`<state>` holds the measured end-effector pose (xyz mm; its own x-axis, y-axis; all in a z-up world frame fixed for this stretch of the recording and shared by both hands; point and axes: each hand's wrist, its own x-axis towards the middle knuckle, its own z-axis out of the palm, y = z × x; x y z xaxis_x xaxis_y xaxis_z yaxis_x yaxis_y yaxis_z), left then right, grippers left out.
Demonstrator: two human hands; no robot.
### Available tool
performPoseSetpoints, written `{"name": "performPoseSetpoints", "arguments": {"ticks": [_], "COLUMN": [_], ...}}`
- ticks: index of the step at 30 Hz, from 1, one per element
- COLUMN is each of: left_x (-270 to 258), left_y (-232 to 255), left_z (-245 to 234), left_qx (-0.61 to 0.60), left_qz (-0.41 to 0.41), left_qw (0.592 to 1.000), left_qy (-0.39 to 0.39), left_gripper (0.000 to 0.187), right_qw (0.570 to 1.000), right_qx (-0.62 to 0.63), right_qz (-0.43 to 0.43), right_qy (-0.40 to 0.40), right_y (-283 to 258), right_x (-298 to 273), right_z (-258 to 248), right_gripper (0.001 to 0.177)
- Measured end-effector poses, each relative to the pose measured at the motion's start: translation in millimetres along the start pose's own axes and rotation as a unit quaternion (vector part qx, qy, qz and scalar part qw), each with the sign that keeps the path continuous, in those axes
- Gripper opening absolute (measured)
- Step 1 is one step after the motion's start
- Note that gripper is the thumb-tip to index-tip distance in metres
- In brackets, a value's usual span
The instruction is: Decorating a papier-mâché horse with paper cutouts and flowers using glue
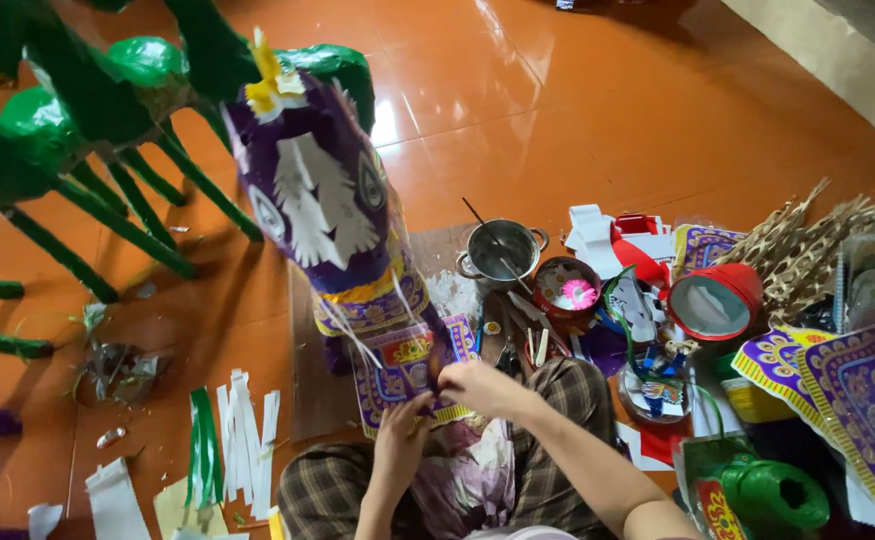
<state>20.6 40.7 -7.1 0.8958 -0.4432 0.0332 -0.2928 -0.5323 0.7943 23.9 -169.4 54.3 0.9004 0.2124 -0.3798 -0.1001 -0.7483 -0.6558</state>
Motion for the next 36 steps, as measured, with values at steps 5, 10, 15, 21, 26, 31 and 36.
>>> {"name": "performPoseSetpoints", "arguments": {"ticks": [5, 10, 15, 21, 26, 31, 36], "left_x": [-11.2, -8.8, 12.6, 50.8, 97.2, 133.1, 144.4], "left_y": [-26.5, -20.8, 66.1, 173.6, 224.7, 236.7, 241.4], "left_z": [-50.7, -150.5, -234.8, -290.6, -297.8, -296.0, -296.3], "left_qx": [-0.120, -0.065, -0.039, 0.000, 0.074, 0.089, 0.142], "left_qz": [-0.078, -0.038, 0.131, 0.243, 0.338, 0.343, 0.343], "left_qw": [0.986, 0.970, 0.908, 0.902, 0.866, 0.866, 0.862], "left_qy": [0.088, 0.230, 0.396, 0.356, 0.361, 0.353, 0.344], "left_gripper": [0.044, 0.047, 0.038, 0.052, 0.061, 0.069, 0.072], "right_qw": [0.994, 0.960, 0.845, 0.778, 0.737, 0.752, 0.758], "right_qx": [0.052, 0.027, -0.083, -0.130, -0.156, -0.135, -0.184], "right_qz": [0.047, -0.043, -0.209, -0.406, -0.440, -0.434, -0.411], "right_qy": [0.087, 0.275, 0.485, 0.462, 0.488, 0.478, 0.472], "right_y": [-5.0, -9.9, -63.1, -188.4, -222.7, -236.4, -229.4], "right_x": [-10.9, -24.6, -39.4, -63.8, -24.2, -18.9, -6.9], "right_z": [-46.1, -115.5, -190.1, -248.7, -271.3, -268.0, -269.0], "right_gripper": [0.014, 0.007, 0.015, 0.007, 0.009, 0.009, 0.013]}}
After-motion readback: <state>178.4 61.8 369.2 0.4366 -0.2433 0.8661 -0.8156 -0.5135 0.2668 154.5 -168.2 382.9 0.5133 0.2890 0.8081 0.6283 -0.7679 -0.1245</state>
